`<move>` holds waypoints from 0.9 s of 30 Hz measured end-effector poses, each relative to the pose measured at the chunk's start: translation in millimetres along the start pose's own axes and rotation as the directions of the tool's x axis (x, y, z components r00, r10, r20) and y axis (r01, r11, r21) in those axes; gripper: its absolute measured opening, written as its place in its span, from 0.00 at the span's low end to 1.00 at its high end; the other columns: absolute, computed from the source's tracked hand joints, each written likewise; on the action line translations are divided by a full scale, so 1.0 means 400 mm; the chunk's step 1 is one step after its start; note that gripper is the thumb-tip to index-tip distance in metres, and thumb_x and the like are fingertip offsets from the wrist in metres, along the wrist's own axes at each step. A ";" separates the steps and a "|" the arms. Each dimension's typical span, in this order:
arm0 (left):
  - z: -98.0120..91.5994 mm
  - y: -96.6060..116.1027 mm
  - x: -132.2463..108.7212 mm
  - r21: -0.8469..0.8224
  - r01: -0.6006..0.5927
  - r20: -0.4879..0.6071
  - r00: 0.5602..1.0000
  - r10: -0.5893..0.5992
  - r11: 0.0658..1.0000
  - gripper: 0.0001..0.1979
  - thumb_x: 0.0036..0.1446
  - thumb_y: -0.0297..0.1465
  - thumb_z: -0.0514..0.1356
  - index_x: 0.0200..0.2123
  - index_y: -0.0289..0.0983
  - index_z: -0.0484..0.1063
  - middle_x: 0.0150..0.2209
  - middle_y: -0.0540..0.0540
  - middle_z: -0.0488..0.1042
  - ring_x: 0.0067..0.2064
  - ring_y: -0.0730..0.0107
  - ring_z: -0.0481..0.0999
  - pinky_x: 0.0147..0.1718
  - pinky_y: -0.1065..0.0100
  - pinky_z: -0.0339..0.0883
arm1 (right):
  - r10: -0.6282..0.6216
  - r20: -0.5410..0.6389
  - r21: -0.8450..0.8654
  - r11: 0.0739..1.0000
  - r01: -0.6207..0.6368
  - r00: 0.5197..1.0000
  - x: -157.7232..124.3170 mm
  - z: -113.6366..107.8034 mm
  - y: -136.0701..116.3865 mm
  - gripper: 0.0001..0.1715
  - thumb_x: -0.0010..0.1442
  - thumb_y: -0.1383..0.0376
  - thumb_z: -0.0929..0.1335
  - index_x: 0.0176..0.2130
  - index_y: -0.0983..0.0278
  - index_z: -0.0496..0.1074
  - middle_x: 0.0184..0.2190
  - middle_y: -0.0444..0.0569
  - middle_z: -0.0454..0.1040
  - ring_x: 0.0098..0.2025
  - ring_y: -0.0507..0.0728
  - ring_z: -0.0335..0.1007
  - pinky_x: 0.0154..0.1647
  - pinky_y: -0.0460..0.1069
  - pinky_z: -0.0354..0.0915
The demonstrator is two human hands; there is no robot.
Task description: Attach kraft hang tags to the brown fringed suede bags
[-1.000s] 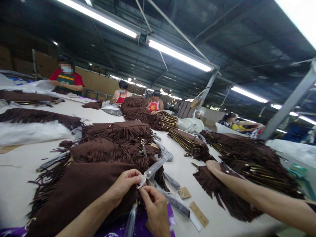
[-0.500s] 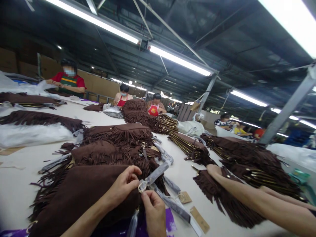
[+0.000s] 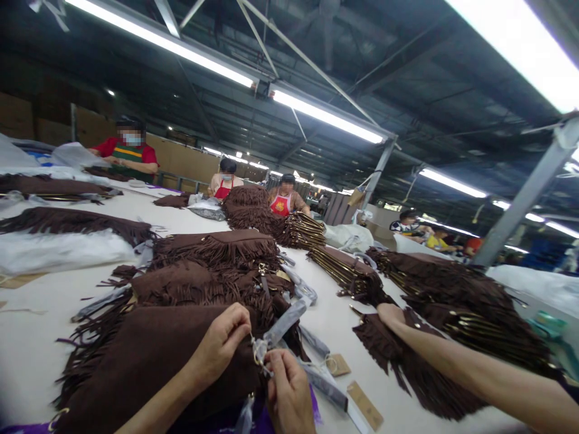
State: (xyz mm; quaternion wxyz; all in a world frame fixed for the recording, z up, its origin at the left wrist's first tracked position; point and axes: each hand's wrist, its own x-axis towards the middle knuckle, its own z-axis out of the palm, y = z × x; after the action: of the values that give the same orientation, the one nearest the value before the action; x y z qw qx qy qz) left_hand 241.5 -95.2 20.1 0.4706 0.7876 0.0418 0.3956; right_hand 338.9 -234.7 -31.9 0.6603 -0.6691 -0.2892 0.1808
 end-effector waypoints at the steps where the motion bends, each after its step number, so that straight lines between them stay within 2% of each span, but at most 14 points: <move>1: -0.003 0.000 0.002 -0.020 0.007 -0.021 1.000 -0.007 1.000 0.09 0.59 0.27 0.52 0.25 0.38 0.60 0.29 0.49 0.64 0.33 0.68 0.65 0.34 0.69 0.58 | -0.021 -0.004 -0.046 0.999 0.021 1.000 0.000 -0.004 -0.010 0.29 0.55 0.39 0.66 0.33 0.62 0.72 0.16 0.37 0.61 0.15 0.49 0.50 0.14 0.44 0.46; 3: -0.007 -0.001 0.005 -0.044 0.015 -0.031 0.999 -0.016 0.999 0.09 0.59 0.29 0.53 0.25 0.38 0.61 0.28 0.49 0.64 0.33 0.68 0.65 0.34 0.68 0.58 | -0.078 0.024 -0.164 0.983 0.081 0.997 0.003 -0.008 -0.035 0.26 0.58 0.42 0.65 0.36 0.61 0.72 0.16 0.38 0.62 0.17 0.51 0.56 0.17 0.45 0.52; 5: -0.006 -0.003 0.006 -0.066 0.026 -0.031 0.999 -0.028 0.997 0.10 0.59 0.30 0.53 0.25 0.38 0.61 0.28 0.49 0.64 0.33 0.68 0.64 0.33 0.68 0.58 | -0.167 0.107 -0.291 0.937 0.192 0.980 0.008 -0.006 -0.062 0.22 0.60 0.46 0.64 0.36 0.61 0.73 0.20 0.41 0.67 0.20 0.52 0.61 0.22 0.46 0.57; 7: -0.004 -0.003 0.006 -0.085 0.035 -0.041 0.998 -0.039 0.996 0.10 0.59 0.31 0.53 0.25 0.38 0.61 0.28 0.49 0.64 0.32 0.68 0.64 0.33 0.69 0.59 | -0.256 0.192 -0.376 0.873 0.312 0.948 0.014 -0.001 -0.083 0.19 0.61 0.50 0.65 0.33 0.61 0.74 0.25 0.44 0.70 0.25 0.53 0.63 0.27 0.47 0.59; 9: -0.003 -0.003 0.006 -0.104 0.053 -0.053 0.997 -0.058 0.993 0.10 0.58 0.33 0.54 0.24 0.38 0.62 0.27 0.50 0.64 0.32 0.69 0.64 0.33 0.69 0.59 | -0.292 0.231 -0.400 0.841 0.364 0.928 0.020 0.003 -0.092 0.18 0.61 0.52 0.65 0.29 0.62 0.73 0.26 0.44 0.69 0.27 0.53 0.64 0.28 0.46 0.58; 11: -0.001 -0.004 0.007 -0.155 0.124 -0.030 0.991 -0.130 0.980 0.10 0.57 0.35 0.54 0.25 0.37 0.63 0.26 0.51 0.64 0.30 0.70 0.65 0.31 0.69 0.60 | -0.235 0.215 -0.354 0.886 0.300 0.948 0.026 0.006 -0.089 0.19 0.60 0.51 0.66 0.27 0.62 0.72 0.21 0.42 0.65 0.23 0.52 0.61 0.24 0.46 0.56; 14: 0.003 -0.006 0.005 -0.280 0.303 0.110 0.953 -0.283 0.911 0.10 0.55 0.37 0.56 0.29 0.36 0.68 0.25 0.52 0.66 0.26 0.71 0.65 0.27 0.70 0.61 | -0.099 0.186 -0.217 0.966 0.139 0.978 0.029 0.006 -0.077 0.23 0.57 0.46 0.67 0.27 0.63 0.71 0.15 0.38 0.59 0.18 0.50 0.55 0.20 0.45 0.52; 17: 0.009 -0.008 0.000 -0.323 0.353 0.227 0.930 -0.290 0.878 0.08 0.47 0.33 0.61 0.32 0.34 0.72 0.28 0.50 0.71 0.30 0.71 0.68 0.30 0.71 0.62 | -0.066 0.165 -0.141 0.986 0.090 0.984 0.027 0.006 -0.073 0.26 0.53 0.44 0.69 0.24 0.64 0.71 0.14 0.37 0.58 0.18 0.49 0.53 0.20 0.45 0.50; 21: 0.019 -0.009 -0.008 -0.250 0.316 0.186 0.943 -0.275 0.915 0.04 0.44 0.29 0.61 0.25 0.34 0.74 0.25 0.50 0.71 0.30 0.70 0.68 0.32 0.71 0.61 | -0.112 0.163 -0.150 0.979 0.137 0.980 0.024 0.006 -0.075 0.25 0.54 0.45 0.70 0.23 0.64 0.71 0.16 0.38 0.58 0.20 0.49 0.52 0.21 0.45 0.50; 27: 0.031 -0.012 -0.012 -0.121 0.310 0.122 0.947 -0.296 0.943 0.07 0.48 0.30 0.57 0.21 0.35 0.68 0.22 0.52 0.67 0.27 0.71 0.65 0.29 0.71 0.58 | -0.142 0.150 -0.205 0.964 0.171 0.978 0.025 0.001 -0.061 0.25 0.56 0.45 0.68 0.25 0.64 0.72 0.16 0.38 0.58 0.20 0.50 0.53 0.22 0.46 0.51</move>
State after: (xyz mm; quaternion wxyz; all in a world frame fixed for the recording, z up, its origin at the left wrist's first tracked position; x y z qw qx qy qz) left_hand 248.1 -103.6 10.7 0.5809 0.7564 0.1110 0.2794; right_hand 342.9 -229.2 -6.6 0.5748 -0.6983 -0.4030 0.1399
